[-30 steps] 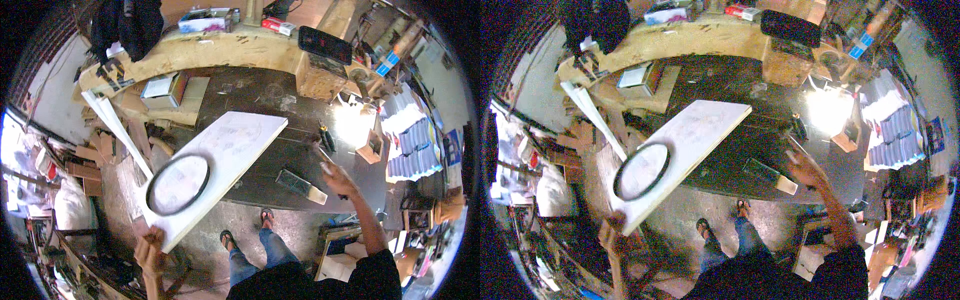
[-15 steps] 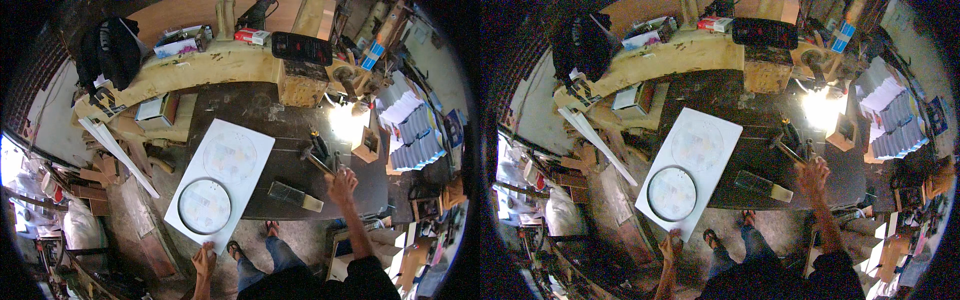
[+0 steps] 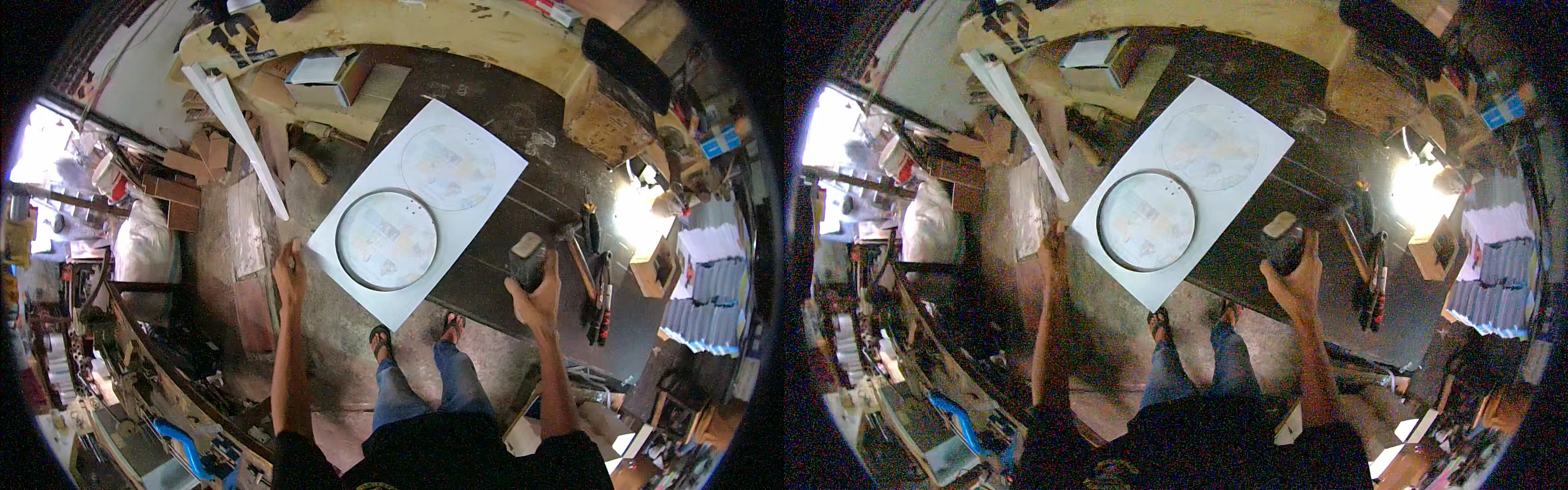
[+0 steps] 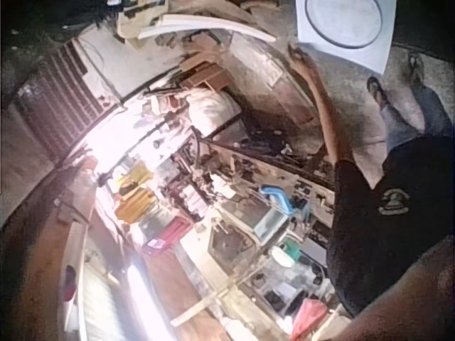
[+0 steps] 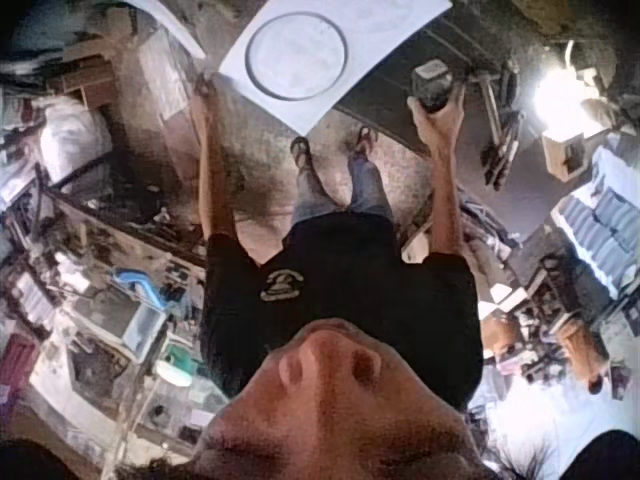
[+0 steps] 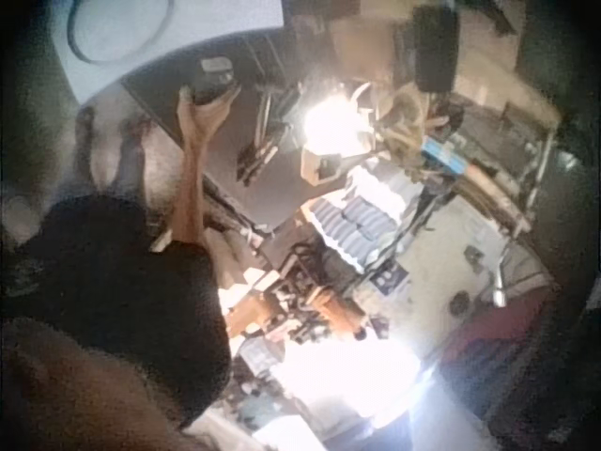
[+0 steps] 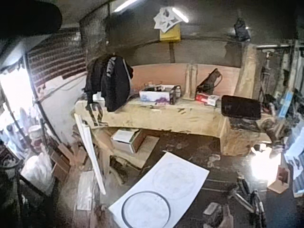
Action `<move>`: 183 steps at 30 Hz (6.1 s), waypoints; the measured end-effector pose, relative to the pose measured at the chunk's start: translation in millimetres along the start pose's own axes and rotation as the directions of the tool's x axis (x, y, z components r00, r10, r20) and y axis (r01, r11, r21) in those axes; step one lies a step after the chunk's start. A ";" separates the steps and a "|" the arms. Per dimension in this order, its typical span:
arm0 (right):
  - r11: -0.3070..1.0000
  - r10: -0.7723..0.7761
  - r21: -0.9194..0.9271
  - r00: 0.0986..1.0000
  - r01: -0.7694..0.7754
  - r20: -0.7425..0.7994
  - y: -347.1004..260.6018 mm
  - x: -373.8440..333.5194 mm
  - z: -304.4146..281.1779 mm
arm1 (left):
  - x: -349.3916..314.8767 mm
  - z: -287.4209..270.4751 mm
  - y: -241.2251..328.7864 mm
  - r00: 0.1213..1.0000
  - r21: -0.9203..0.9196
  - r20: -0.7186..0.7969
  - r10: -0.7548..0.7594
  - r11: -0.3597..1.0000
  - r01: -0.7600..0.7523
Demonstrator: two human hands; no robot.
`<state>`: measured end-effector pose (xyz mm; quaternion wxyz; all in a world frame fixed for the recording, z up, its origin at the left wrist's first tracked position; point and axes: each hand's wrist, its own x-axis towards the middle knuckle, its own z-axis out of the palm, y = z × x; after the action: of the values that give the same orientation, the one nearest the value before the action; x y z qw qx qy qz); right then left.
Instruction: The person fits printed circular sheets into metal rings, uses a wooden block to press the edges by hand, and hammers the assembly to secure the components.
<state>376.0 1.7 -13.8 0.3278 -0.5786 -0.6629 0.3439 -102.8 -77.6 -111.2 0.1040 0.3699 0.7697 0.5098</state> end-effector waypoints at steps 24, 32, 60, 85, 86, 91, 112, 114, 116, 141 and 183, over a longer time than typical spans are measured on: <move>0.974 0.144 0.224 0.802 -0.013 -0.579 1.3 -27.4 -107.9 | -57.1 94.1 95.0 0.985 -0.063 -0.077 0.158 0.985 -0.163; 0.802 0.169 0.564 0.831 0.197 -0.531 -2.5 -40.6 -30.3 | 76.8 63.0 22.9 0.878 0.402 0.474 -0.071 0.904 -0.144; 0.468 -0.162 0.811 0.936 0.351 -0.311 -129.2 -137.8 56.8 | -240.7 -62.6 13.1 0.733 -0.412 0.397 -0.553 0.606 0.680; 0.773 -0.286 0.496 0.915 0.396 -0.284 -112.9 -113.4 118.9 | -241.4 -60.7 20.7 0.720 -0.342 0.383 -0.578 0.635 0.692; 0.796 -0.193 0.525 0.949 0.300 -0.250 -117.1 -111.5 113.3 | -242.8 -61.3 17.0 0.721 -0.345 0.387 -0.574 0.635 0.691; 0.731 0.074 0.672 0.967 0.114 -0.245 -126.1 -104.2 73.0 | -237.1 -72.0 7.9 0.729 -0.340 0.390 -0.563 0.648 0.682; 0.771 -0.255 0.547 0.945 0.326 -0.204 -90.3 -98.8 80.2 | -199.9 -171.2 -55.0 0.655 -0.199 0.318 -0.686 0.627 0.753; 0.687 -0.227 0.651 0.947 0.323 -0.229 -107.5 -103.9 63.9 | -201.0 -177.4 -65.0 0.635 -0.205 0.276 -0.721 0.602 0.772; 0.521 -0.272 0.768 0.926 0.371 -0.263 -129.5 -109.8 47.4 | -206.4 -198.9 -87.8 0.715 -0.113 0.408 -0.567 0.746 0.656; 0.787 -0.264 -0.617 0.908 0.007 -0.326 70.1 -14.0 -39.9 | -17.1 -228.9 259.3 0.814 -0.389 0.578 -0.061 0.856 0.340; 0.995 -0.098 0.040 0.944 0.090 0.315 -126.3 -81.3 102.3 | -68.2 -139.5 164.5 0.802 -0.530 0.241 -0.546 0.619 0.580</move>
<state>231.8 -98.7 32.6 0.2406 -0.4797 -0.7293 0.4244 -53.5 -188.4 79.8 0.3873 0.0743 0.6498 0.6498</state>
